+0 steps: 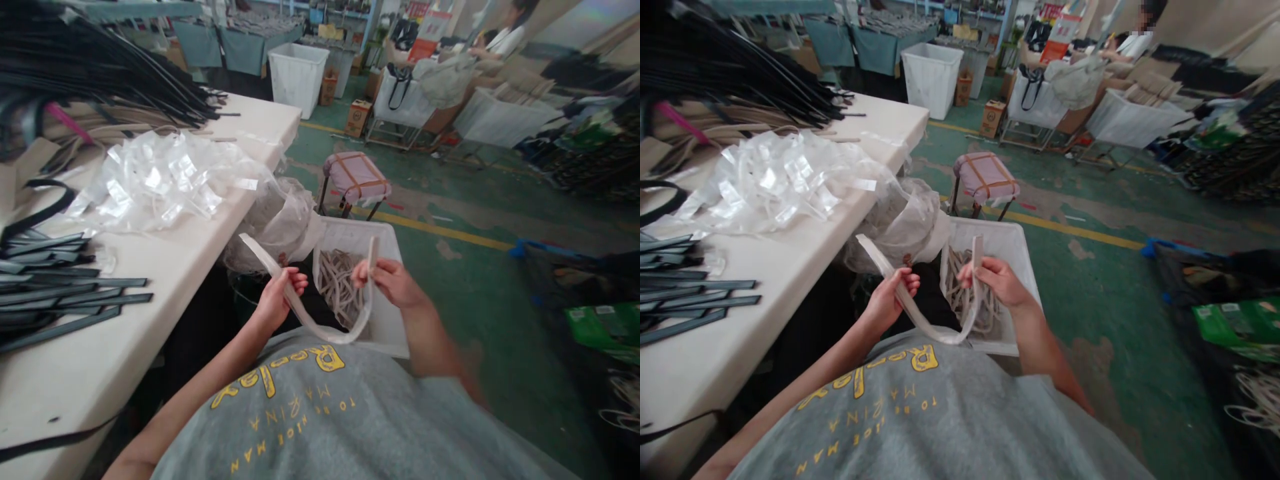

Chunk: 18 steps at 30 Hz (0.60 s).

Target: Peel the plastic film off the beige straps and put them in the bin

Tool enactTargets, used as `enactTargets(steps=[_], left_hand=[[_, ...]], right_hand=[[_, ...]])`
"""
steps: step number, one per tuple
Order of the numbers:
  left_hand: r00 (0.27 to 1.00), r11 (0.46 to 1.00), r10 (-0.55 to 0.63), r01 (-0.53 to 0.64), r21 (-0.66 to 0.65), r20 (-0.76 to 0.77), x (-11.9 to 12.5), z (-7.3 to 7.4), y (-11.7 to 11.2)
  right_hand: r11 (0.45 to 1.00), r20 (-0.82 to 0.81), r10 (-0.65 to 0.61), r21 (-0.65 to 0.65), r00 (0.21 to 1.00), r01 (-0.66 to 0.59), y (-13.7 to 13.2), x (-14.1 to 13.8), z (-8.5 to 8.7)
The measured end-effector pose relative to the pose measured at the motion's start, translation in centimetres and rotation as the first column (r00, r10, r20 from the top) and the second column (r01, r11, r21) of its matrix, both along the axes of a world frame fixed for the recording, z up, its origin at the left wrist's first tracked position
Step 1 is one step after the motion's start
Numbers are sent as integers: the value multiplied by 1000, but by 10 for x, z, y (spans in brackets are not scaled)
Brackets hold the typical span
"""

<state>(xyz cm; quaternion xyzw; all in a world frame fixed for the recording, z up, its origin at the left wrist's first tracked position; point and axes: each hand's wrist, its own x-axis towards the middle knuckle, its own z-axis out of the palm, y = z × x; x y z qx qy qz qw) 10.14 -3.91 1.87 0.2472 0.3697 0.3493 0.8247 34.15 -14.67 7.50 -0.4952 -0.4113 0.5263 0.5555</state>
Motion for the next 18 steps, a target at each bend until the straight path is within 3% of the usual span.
enactTargets(steps=[4, 7, 9, 13, 18], left_hand=[[952, 923, -299, 305, 235, -61, -4, 0, -15], [894, 839, -423, 448, 310, -146, -6, 2, -18], [854, 799, -487, 520, 303, -183, -7, 2, -19], [822, 788, -550, 569, 236, -147, -7, 1, -20], [842, 824, -531, 539, 174, -98, -6, 2, -21]], right_hand=[[999, -142, 32, 22, 989, -29, 68, -33, -23], [996, -290, 86, 20, 953, -84, 103, -48, -24], [991, -359, 130, 84, 924, -107, 117, -51, -19], [975, -474, 188, 196, 860, -105, 128, -52, -8], [993, -510, 76, 112, 857, -22, 127, -60, -5]])
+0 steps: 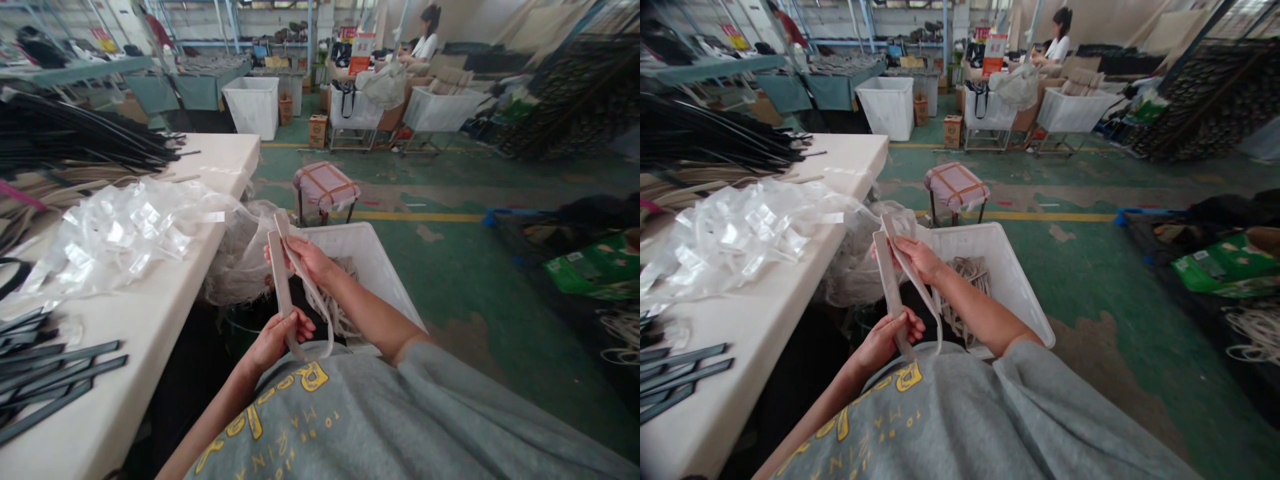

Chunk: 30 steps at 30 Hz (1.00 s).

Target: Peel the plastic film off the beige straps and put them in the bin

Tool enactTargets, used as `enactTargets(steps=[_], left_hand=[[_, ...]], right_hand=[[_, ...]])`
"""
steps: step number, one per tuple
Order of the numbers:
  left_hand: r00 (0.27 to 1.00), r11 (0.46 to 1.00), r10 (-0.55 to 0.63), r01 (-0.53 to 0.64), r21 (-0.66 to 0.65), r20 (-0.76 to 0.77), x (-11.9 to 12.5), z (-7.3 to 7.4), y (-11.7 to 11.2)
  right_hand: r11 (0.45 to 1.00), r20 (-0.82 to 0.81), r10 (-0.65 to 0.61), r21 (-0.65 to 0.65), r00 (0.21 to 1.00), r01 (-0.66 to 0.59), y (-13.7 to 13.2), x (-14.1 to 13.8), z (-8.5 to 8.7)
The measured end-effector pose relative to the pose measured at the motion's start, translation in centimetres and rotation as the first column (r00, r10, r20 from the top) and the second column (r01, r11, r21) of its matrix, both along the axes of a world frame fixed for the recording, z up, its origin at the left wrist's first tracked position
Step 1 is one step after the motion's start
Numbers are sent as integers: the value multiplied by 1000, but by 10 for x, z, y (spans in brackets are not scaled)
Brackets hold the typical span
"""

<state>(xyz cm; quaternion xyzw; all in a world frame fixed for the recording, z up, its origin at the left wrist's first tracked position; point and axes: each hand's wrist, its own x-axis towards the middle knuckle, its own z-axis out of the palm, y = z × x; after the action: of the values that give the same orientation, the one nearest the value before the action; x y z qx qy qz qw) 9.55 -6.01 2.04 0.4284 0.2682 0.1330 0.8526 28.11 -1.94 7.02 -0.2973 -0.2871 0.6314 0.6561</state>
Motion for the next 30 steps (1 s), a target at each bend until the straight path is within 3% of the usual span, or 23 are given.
enactTargets(steps=[10, 13, 17, 21, 23, 26, 30], left_hand=[[999, 999, -50, 50, 5, -7, -3, -1, -1], [995, 985, 96, -91, 146, -24, -1, 6, 3], [916, 841, 387, -397, 367, 106, 5, 38, 21], [858, 738, 489, -504, 448, 160, 11, 58, 35], [858, 741, 498, -498, 450, 129, 11, 55, 35], [909, 807, 412, -396, 438, 63, 6, 43, 32], [951, 861, 302, -298, 412, 57, -3, 37, 34]], right_hand=[[999, 183, -2, 44, 983, -6, -13, -5, 23], [995, 265, -50, 97, 963, 25, -17, -9, 28], [997, 348, -9, 80, 938, -21, -21, -20, 30], [992, 353, 77, 68, 932, -108, -21, -30, 33], [992, 355, 16, 108, 935, -58, -18, -31, 36], [988, 360, -84, 151, 929, 30, -14, -27, 37], [997, 380, -12, 80, 925, -20, -13, -28, 32]])
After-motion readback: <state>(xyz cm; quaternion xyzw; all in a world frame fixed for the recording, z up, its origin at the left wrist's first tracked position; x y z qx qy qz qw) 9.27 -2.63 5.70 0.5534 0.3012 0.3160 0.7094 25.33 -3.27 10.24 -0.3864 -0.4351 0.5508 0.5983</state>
